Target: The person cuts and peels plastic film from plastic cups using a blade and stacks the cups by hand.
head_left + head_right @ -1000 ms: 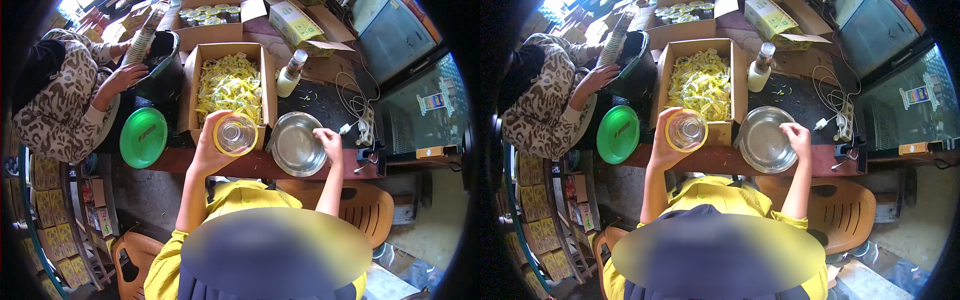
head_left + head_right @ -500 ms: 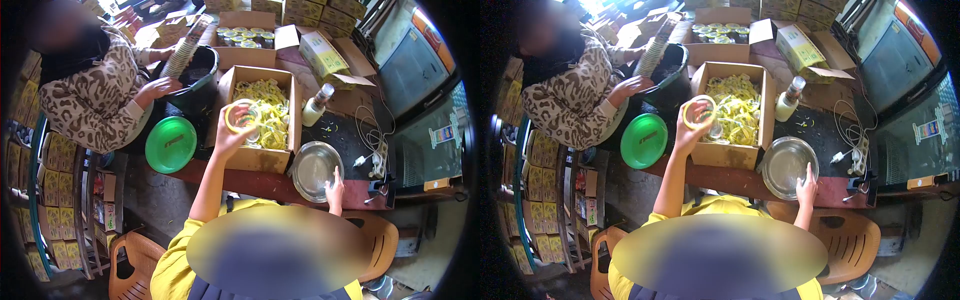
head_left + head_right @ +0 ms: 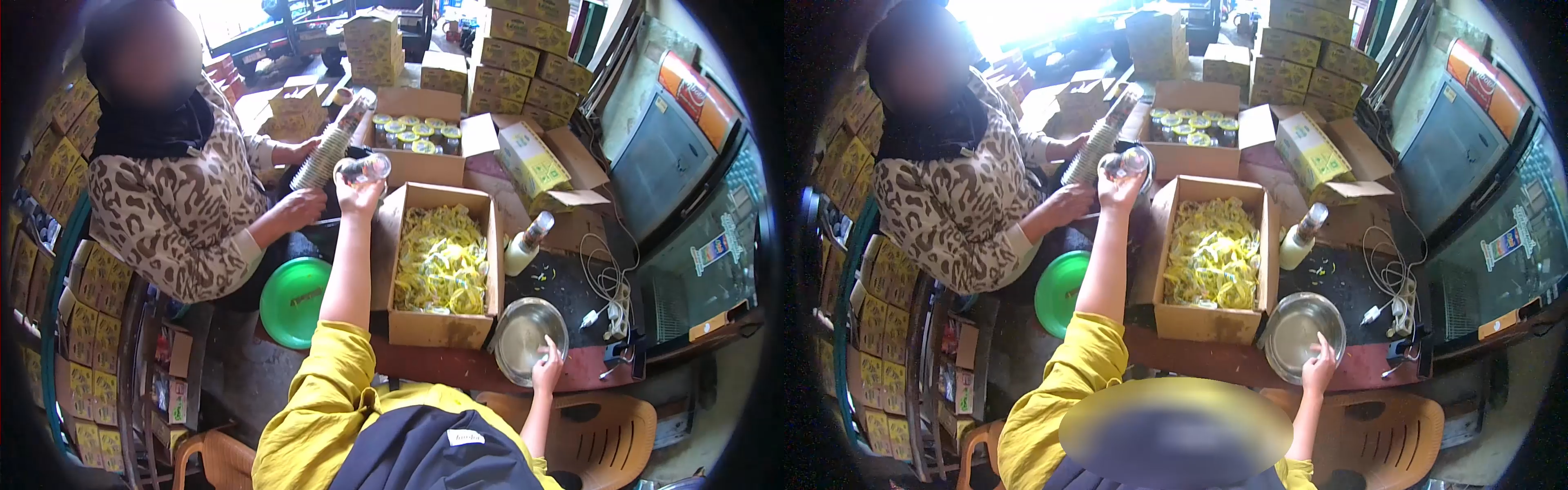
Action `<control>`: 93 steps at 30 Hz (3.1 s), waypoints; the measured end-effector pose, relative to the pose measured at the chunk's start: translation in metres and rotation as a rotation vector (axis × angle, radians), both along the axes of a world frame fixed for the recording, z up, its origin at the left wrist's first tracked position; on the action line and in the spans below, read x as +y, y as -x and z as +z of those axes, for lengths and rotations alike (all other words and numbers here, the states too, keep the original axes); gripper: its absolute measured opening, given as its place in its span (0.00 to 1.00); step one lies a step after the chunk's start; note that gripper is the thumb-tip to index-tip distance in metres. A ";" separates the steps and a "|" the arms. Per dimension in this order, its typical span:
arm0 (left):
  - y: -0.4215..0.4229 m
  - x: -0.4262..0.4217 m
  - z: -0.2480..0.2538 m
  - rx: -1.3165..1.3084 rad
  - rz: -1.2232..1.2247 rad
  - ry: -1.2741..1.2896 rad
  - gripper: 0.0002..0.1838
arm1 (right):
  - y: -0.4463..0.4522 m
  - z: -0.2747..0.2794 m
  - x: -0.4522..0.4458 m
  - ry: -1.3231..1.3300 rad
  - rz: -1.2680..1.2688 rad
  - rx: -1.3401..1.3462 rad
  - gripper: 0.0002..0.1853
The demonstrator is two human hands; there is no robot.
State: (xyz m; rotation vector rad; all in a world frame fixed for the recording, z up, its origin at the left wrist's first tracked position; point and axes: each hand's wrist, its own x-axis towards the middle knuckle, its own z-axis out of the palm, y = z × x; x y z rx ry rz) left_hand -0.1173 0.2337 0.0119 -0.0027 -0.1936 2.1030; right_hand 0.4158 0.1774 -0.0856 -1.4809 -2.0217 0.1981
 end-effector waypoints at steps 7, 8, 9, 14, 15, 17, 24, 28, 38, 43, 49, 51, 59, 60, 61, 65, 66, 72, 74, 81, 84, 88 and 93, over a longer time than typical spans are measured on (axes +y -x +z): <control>0.012 0.001 -0.007 -0.116 -0.082 0.048 0.20 | 0.013 -0.032 0.009 0.165 -0.116 0.197 0.28; 0.009 -0.005 -0.004 -0.092 -0.079 0.038 0.21 | 0.017 -0.033 0.007 0.021 -0.108 0.158 0.28; 0.011 -0.006 -0.003 -0.058 -0.092 0.036 0.21 | 0.030 -0.018 0.002 -0.123 -0.100 0.118 0.28; 0.008 -0.025 0.013 -0.170 -0.147 0.064 0.22 | 0.019 -0.044 0.004 0.170 -0.133 0.129 0.36; 0.011 -0.026 0.009 -0.179 -0.157 0.069 0.23 | 0.030 -0.030 -0.003 0.168 -0.169 0.148 0.36; 0.019 -0.021 0.006 -0.198 -0.191 0.019 0.24 | 0.046 -0.019 -0.006 -0.071 -0.131 0.126 0.34; 0.021 -0.018 0.002 -0.133 -0.218 0.109 0.25 | 0.034 -0.037 -0.001 -0.012 -0.166 0.237 0.34; 0.011 -0.023 0.006 0.059 -0.206 0.197 0.25 | 0.032 -0.028 -0.011 0.017 -0.151 0.237 0.38; -0.067 -0.026 0.012 0.361 -0.291 0.392 0.32 | 0.031 -0.032 0.012 -0.056 -0.109 0.257 0.39; -0.104 -0.018 0.003 0.583 -0.220 0.414 0.25 | 0.055 -0.018 0.036 -0.004 -0.076 0.708 0.38; -0.160 -0.029 0.011 0.777 -0.236 0.463 0.24 | 0.121 0.037 0.041 0.723 0.354 1.415 0.35; -0.181 -0.035 0.008 0.710 -0.301 0.393 0.21 | 0.143 0.048 0.041 0.867 0.477 1.480 0.35; -0.224 -0.062 -0.023 0.886 -0.291 0.589 0.29 | 0.168 0.040 0.041 1.048 0.615 1.591 0.25; -0.224 -0.069 -0.027 0.925 -0.276 0.598 0.29 | 0.166 0.030 0.044 1.051 0.604 1.609 0.24; -0.226 -0.079 -0.026 0.864 -0.249 0.662 0.29 | 0.163 0.022 0.050 1.012 0.613 1.697 0.21; -0.199 -0.132 -0.052 0.821 -0.189 0.761 0.26 | 0.121 0.058 0.099 0.698 0.425 1.612 0.19; -0.190 -0.149 -0.062 0.781 -0.167 0.791 0.26 | 0.106 0.070 0.114 0.611 0.357 1.560 0.18; -0.148 -0.244 -0.101 0.575 0.035 1.061 0.20 | 0.044 0.092 0.203 0.060 0.202 0.835 0.17; -0.145 -0.245 -0.104 0.533 0.087 1.108 0.19 | 0.049 0.113 0.221 -0.120 0.235 0.522 0.22; -0.148 -0.211 -0.084 0.693 0.050 1.070 0.17 | 0.109 0.116 0.258 -0.069 0.314 0.192 0.30; -0.155 -0.194 -0.077 0.775 0.021 1.061 0.17 | 0.127 0.059 0.274 0.057 0.217 0.136 0.35; -0.161 -0.176 -0.071 0.855 0.019 1.064 0.16 | 0.131 -0.027 0.264 -0.047 0.213 0.279 0.35; -0.162 -0.161 -0.067 0.902 -0.058 1.097 0.15 | 0.129 -0.032 0.249 0.059 0.131 0.531 0.36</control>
